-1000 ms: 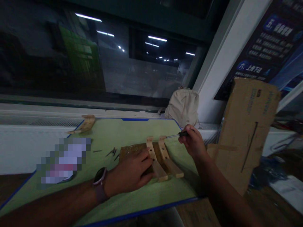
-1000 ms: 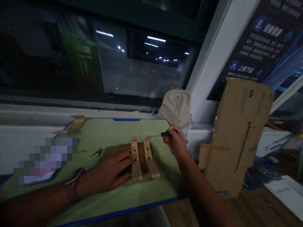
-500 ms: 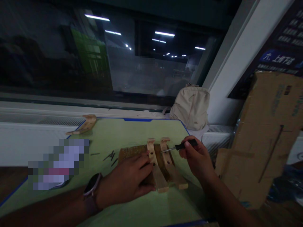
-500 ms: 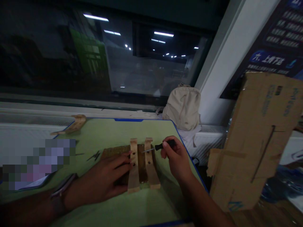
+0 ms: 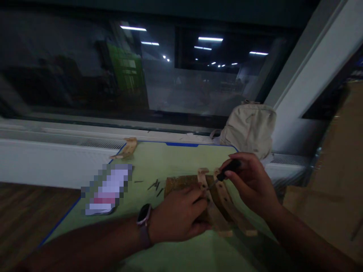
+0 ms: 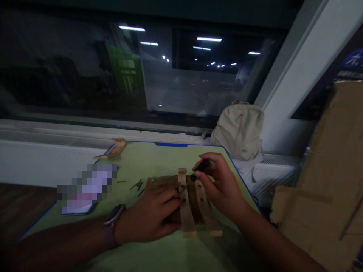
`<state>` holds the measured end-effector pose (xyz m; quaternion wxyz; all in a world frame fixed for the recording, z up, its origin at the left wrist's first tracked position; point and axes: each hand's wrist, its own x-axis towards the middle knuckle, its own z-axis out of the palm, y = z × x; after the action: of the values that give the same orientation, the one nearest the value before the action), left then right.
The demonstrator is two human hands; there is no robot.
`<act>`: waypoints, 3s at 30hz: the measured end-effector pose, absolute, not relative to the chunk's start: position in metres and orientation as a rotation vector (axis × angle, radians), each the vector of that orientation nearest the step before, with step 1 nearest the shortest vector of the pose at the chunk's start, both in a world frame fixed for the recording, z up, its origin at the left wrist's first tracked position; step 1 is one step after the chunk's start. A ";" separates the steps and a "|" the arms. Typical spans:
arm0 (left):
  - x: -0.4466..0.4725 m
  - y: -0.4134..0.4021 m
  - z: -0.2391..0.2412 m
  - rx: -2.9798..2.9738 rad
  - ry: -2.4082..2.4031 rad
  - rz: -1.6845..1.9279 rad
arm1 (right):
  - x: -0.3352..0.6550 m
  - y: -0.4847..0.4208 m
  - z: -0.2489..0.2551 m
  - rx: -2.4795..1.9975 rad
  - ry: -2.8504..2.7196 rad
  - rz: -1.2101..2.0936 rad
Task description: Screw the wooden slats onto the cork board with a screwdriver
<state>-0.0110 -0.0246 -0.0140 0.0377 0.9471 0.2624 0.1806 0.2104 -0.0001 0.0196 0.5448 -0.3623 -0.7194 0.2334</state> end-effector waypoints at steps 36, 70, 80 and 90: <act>-0.013 -0.025 -0.017 2.734 0.819 0.534 | 0.202 0.009 -0.027 -0.768 -1.660 0.295; -0.010 -0.025 -0.011 2.771 0.843 0.542 | 0.197 0.037 0.080 -0.816 -2.482 0.411; -0.012 -0.023 -0.013 2.837 0.828 0.544 | 0.201 0.036 0.078 -0.828 -2.560 0.273; -0.011 -0.021 -0.014 2.895 0.821 0.567 | 0.197 0.032 0.074 -1.004 -2.616 0.068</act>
<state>-0.0112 -0.0208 -0.0141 0.0399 0.9447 0.2679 0.1851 0.1967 0.0316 0.0744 0.1684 -0.3530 -0.9200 0.0240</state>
